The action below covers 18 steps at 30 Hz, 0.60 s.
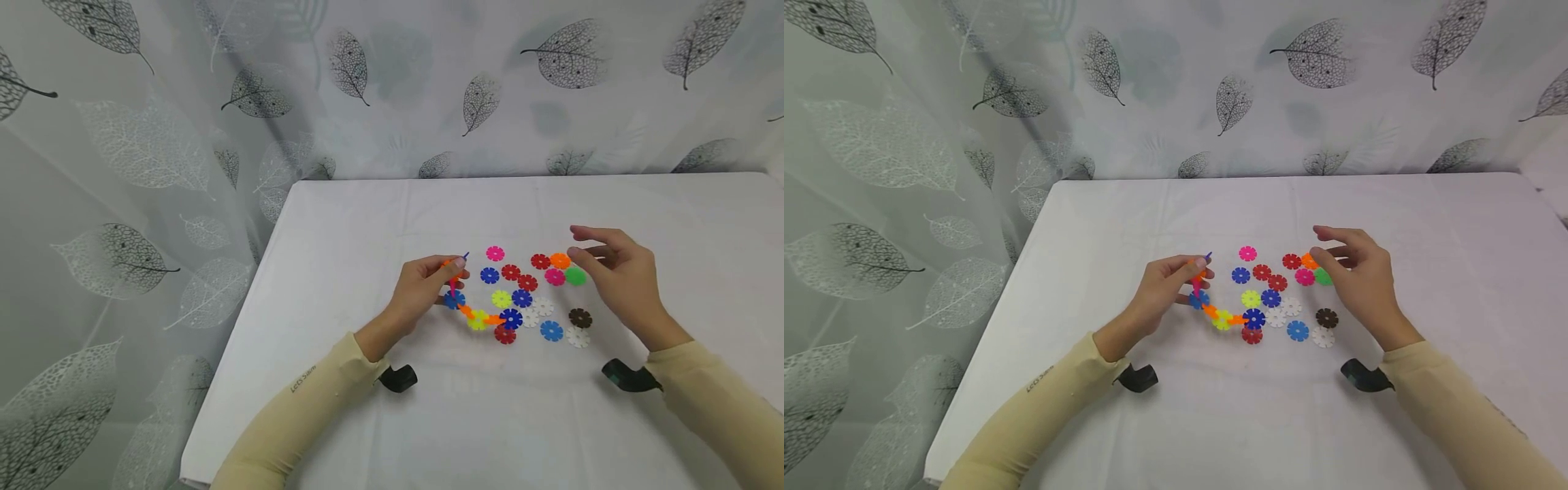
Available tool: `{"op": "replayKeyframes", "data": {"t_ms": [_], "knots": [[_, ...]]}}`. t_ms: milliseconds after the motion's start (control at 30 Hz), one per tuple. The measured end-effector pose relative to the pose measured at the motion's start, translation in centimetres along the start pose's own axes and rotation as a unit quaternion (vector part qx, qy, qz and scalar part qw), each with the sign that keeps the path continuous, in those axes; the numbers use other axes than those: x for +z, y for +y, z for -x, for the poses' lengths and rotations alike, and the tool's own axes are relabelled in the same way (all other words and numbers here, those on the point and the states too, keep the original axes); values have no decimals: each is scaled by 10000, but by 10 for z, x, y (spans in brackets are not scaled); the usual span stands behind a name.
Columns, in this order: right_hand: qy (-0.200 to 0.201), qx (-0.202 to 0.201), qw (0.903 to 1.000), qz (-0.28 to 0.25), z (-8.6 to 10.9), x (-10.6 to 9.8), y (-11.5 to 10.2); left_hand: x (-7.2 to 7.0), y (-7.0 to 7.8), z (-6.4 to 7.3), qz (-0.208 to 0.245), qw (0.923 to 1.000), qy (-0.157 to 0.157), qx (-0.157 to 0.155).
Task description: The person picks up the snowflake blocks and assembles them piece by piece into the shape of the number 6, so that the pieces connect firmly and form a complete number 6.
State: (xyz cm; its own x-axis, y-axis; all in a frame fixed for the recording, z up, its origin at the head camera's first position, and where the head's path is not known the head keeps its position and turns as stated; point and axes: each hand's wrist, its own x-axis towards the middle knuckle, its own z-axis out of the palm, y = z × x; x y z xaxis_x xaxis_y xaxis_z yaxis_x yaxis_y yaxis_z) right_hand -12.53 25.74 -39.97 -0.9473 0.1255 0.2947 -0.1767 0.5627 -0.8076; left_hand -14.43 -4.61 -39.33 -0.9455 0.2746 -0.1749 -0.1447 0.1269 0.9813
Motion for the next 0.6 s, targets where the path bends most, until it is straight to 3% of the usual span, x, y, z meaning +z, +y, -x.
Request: {"op": "replayKeyframes", "data": {"t_ms": [200, 400, 600], "knots": [[-243, 710, 9972, -25, -1, -9, 14, 0, 1, 0, 230, 9994, 222, 123], [-637, 1396, 9880, 180, -3, -13, 24, -1, 2, 0, 289, 9988, 353, 170], [-1415, 1482, 9770, 590, -3, -14, 31, -1, 1, -2, 197, 9989, 411, 95]]}}
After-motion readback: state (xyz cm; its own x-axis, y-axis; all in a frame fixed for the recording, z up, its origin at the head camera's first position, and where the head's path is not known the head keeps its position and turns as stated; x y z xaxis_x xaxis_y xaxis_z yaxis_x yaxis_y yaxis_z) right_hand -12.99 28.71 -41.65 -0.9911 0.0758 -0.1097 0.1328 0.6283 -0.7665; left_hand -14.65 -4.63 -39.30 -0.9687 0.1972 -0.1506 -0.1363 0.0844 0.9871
